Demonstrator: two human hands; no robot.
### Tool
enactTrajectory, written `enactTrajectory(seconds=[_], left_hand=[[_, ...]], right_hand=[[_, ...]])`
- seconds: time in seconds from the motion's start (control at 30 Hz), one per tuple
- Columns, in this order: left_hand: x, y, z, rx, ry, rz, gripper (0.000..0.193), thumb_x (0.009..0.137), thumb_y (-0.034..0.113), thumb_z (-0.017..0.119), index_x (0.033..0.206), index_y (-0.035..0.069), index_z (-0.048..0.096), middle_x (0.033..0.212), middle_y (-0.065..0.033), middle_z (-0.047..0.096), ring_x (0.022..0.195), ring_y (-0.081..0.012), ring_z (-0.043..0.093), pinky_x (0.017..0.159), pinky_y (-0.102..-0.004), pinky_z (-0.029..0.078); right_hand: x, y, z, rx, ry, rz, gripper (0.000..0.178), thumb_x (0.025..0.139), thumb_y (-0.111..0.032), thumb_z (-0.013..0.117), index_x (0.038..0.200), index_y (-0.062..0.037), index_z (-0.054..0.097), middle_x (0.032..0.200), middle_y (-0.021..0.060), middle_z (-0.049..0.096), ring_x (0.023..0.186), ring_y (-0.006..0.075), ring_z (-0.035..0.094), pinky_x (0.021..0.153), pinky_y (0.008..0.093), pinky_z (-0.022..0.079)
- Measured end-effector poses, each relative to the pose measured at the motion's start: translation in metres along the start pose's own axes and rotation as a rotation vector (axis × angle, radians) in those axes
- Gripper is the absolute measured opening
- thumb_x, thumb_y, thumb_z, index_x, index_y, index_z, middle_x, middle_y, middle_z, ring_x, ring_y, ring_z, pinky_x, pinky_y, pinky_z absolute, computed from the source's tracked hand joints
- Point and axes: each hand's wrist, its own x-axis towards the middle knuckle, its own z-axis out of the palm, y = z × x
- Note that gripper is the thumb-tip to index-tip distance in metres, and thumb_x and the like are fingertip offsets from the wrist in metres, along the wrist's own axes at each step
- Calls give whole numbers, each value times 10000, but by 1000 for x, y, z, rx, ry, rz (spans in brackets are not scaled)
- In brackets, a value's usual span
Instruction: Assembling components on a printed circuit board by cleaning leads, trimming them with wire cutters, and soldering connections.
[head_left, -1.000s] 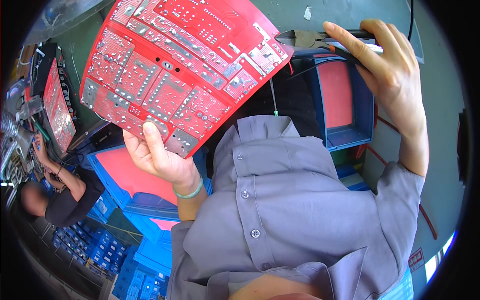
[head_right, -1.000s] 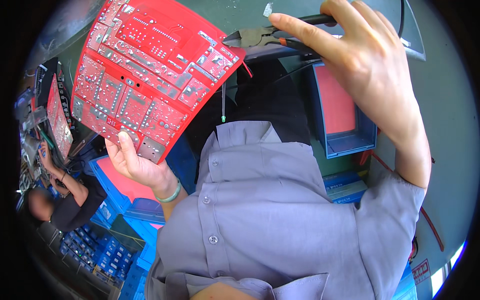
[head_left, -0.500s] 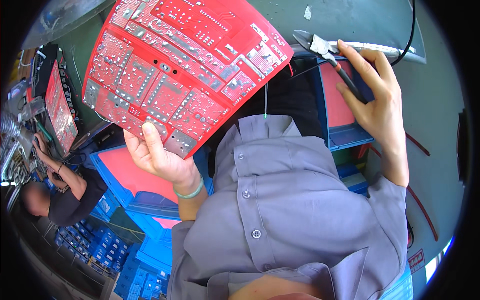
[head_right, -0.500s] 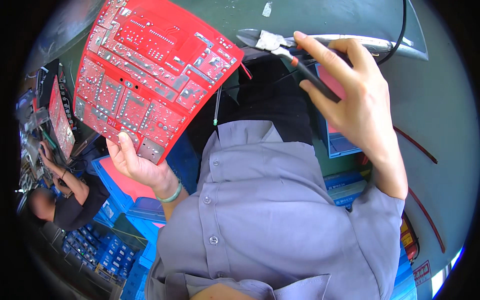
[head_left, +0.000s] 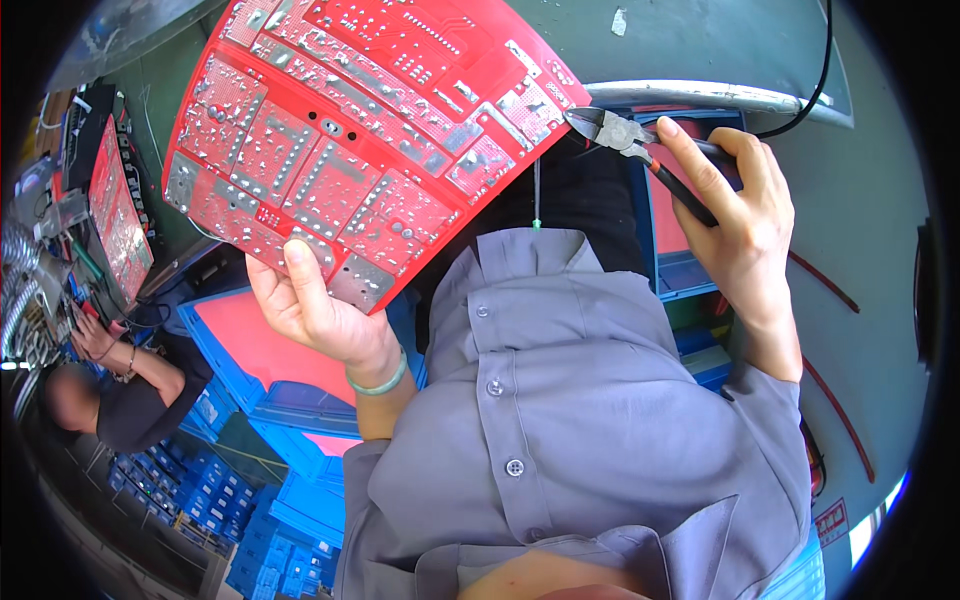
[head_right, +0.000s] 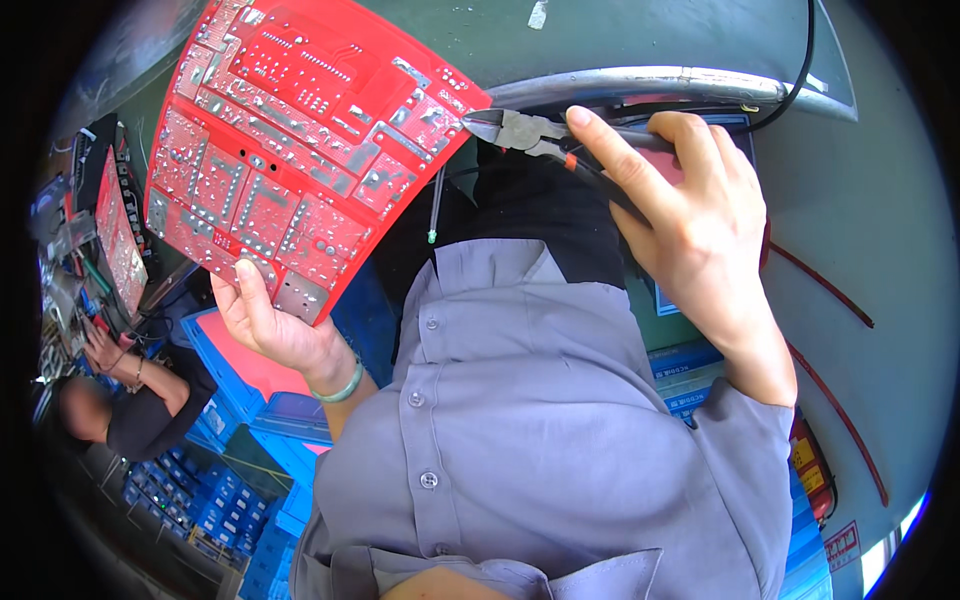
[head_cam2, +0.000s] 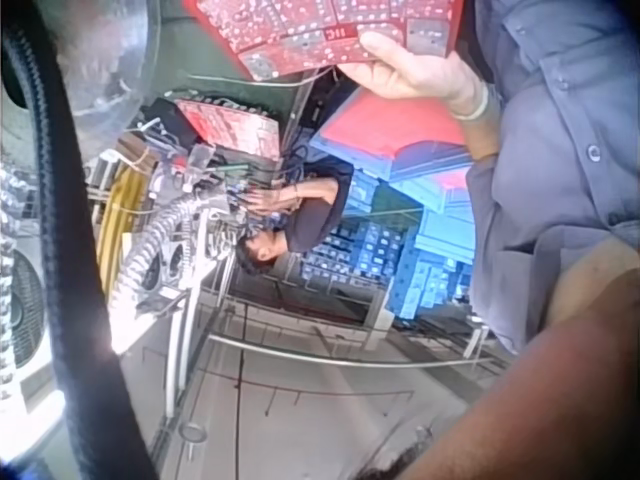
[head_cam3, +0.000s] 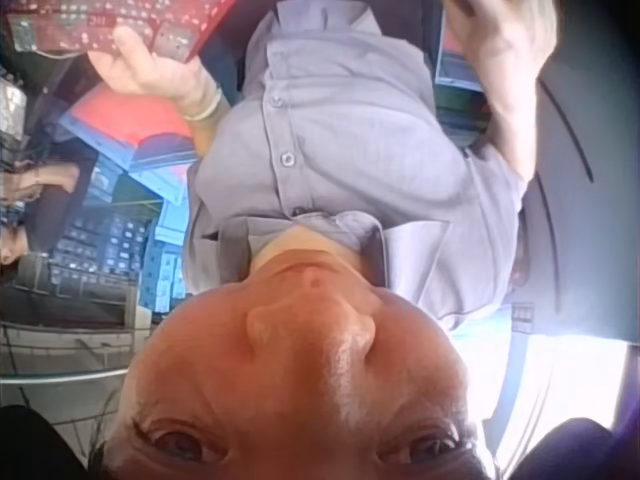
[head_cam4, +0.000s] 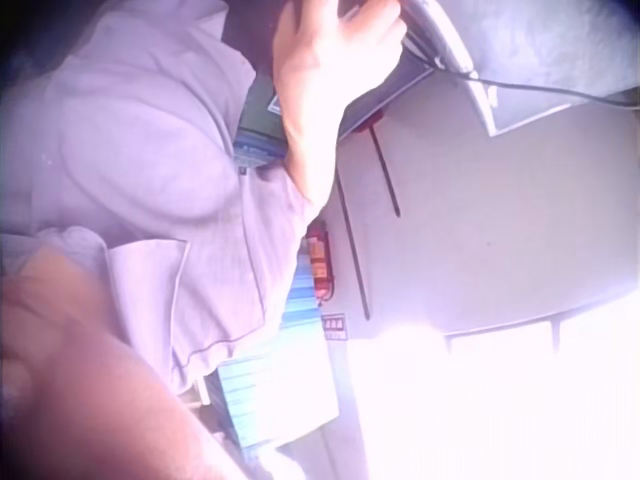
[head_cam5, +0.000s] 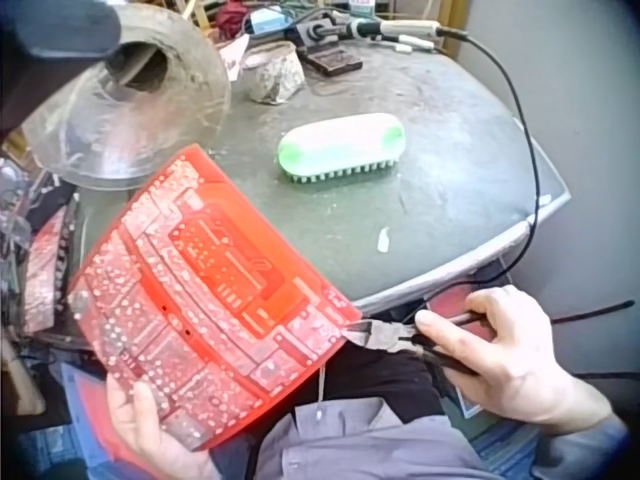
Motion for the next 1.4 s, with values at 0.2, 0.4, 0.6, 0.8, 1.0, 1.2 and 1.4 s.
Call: enactTrajectory(seconds=[0.2,0.4,0.6,0.8,1.0,1.2,1.4], left_hand=[[1,-1,-1,-18,10,8,255,883,43,482,1124,-41,486,1042,-135,600,904,-159,606,801,-298,497],[4,7,3,-60,40,-51,295,882,12,494,1166,-66,479,1065,-132,599,908,-147,596,818,-273,470],[22,19,9,-130,-86,-50,267,882,-1,498,1141,-68,499,1054,-115,605,893,-125,593,815,-265,465],[38,13,7,-158,-91,-161,197,886,39,524,1057,-51,567,964,-83,645,826,-89,601,766,-232,465],[38,5,2,-183,-128,-170,199,887,46,533,1063,-42,569,965,-79,645,829,-88,602,761,-225,466],[40,4,-2,-80,-103,-181,279,883,57,528,1135,-63,534,1011,-108,638,862,-115,618,795,-236,472],[55,9,-5,-72,-166,-291,291,878,62,527,1134,-76,528,1012,-125,638,856,-127,626,793,-244,479]], right_hand=[[-1,-3,4,36,3,9,589,582,19,711,1134,-175,640,883,109,528,745,238,548,635,324,474],[-3,-2,4,221,-8,150,512,662,93,653,1142,-81,621,909,114,577,811,225,592,718,301,483],[3,-2,3,224,204,146,481,715,35,687,1177,-54,591,992,114,593,869,207,588,774,297,478],[10,-30,-10,261,2,-262,567,522,-22,719,1069,-158,659,921,101,541,814,258,539,687,354,426],[26,-43,-14,136,-78,-474,557,559,-108,708,1106,-169,628,917,82,544,805,248,540,709,375,392],[41,-36,-21,57,-82,-510,555,565,-115,697,1114,-144,623,932,82,550,820,242,547,725,377,400],[50,-33,-32,87,-169,-505,584,545,-161,716,1121,-144,622,951,82,552,839,246,548,734,388,406]])
